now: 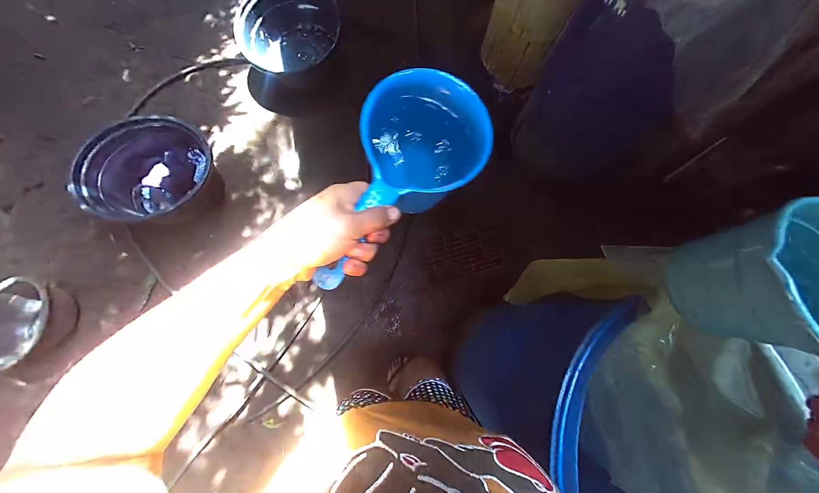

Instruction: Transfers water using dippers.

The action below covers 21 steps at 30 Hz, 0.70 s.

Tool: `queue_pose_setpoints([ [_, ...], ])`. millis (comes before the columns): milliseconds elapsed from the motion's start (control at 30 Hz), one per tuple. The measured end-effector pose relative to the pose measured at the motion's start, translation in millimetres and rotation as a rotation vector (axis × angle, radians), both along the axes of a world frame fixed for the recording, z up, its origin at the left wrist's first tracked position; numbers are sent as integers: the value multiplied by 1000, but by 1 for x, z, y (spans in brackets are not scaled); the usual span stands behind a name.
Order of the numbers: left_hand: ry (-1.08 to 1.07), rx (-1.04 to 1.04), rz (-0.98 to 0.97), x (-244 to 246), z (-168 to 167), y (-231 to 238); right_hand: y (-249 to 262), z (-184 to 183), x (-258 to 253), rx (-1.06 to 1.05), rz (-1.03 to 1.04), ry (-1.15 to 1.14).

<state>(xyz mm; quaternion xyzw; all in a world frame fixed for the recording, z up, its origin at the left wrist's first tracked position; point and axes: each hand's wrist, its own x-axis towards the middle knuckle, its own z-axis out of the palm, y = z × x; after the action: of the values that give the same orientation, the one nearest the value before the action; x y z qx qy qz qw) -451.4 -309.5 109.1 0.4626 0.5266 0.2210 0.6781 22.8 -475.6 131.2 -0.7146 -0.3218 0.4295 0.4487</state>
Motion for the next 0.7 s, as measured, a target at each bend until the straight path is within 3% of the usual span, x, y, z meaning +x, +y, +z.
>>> queue_pose_setpoints([
  [267, 62, 6, 279, -65, -32, 132, 169, -30, 10, -129, -18, 1],
  [500, 87, 85, 534, -96, -66, 293, 339, -46, 15, -102, -57, -97],
  [700, 84, 86, 648, -112, -61, 436, 507, -40, 22, -18, -91, -70],
])
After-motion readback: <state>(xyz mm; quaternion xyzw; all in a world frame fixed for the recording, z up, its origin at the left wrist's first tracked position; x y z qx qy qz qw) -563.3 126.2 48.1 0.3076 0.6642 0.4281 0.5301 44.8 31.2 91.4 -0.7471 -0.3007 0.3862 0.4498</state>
